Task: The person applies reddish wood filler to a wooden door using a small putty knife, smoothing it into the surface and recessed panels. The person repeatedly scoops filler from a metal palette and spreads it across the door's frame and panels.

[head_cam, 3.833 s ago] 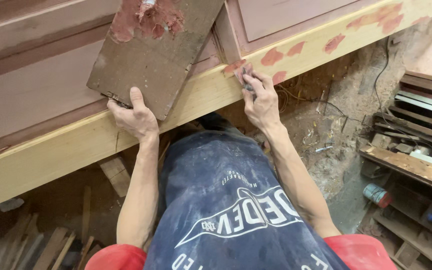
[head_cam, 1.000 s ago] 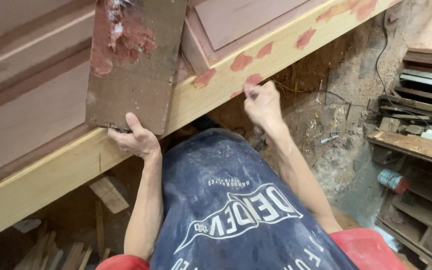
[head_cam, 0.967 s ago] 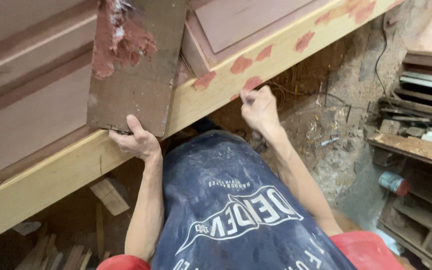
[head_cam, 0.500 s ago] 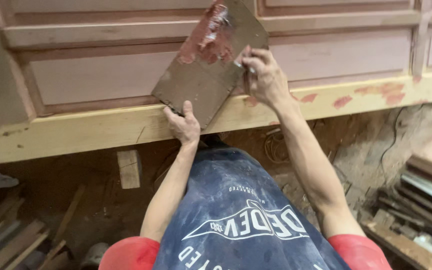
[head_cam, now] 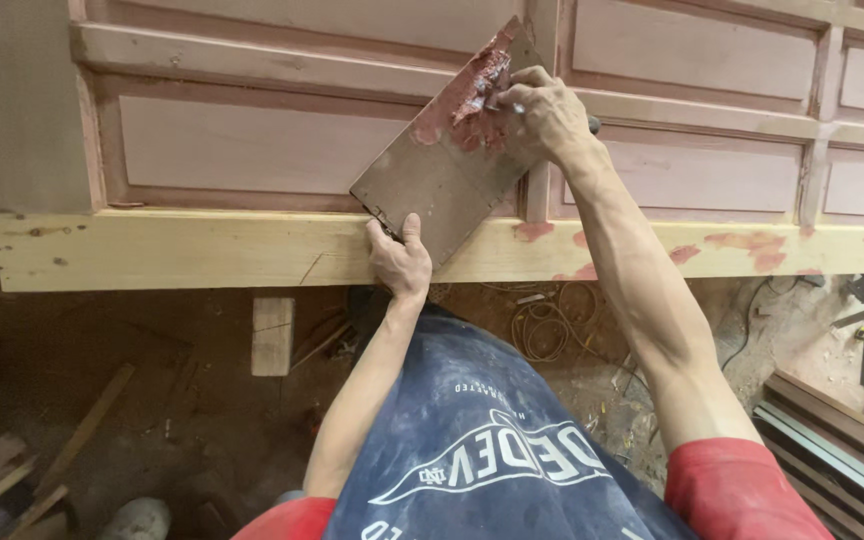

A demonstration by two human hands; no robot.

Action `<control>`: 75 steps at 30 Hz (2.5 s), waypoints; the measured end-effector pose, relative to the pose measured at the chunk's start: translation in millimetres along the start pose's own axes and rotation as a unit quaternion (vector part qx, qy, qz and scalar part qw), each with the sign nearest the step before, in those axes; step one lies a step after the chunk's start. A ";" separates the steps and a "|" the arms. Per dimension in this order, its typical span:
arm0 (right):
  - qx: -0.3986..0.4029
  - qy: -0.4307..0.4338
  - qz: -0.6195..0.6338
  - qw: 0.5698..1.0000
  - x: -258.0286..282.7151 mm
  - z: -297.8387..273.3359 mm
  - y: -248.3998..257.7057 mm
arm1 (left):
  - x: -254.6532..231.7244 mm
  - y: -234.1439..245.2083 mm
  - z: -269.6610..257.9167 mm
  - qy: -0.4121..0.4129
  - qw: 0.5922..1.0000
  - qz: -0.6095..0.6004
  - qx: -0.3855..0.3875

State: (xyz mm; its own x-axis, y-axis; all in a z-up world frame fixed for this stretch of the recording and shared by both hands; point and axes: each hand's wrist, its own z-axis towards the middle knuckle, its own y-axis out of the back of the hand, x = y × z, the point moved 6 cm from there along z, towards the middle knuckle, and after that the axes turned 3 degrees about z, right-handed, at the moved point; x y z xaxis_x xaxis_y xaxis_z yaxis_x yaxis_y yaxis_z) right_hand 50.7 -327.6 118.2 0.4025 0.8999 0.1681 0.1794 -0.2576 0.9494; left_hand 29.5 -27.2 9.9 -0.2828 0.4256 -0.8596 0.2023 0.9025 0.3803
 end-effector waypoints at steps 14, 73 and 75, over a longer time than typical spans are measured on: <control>-0.155 -0.155 0.262 0.940 -43.5 -223.0 -9.4 | 2.4 6.9 13.6 0.022 0.956 -0.265 0.126; 0.162 -0.470 0.350 0.794 64.6 -234.0 -33.5 | 19.9 69.7 10.7 0.097 0.942 -0.317 0.046; 0.111 -0.537 0.355 0.757 49.4 -245.6 -26.8 | 14.7 69.0 19.3 0.083 0.937 -0.334 0.068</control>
State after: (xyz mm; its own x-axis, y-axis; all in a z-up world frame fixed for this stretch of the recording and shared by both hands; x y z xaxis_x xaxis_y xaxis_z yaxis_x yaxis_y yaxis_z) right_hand -154.8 -189.8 166.2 0.9449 -0.2668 0.1899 -0.3255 -0.7028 0.6325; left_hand 57.4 40.0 17.0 -0.5290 -0.2154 -0.8208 0.0429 0.9592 -0.2794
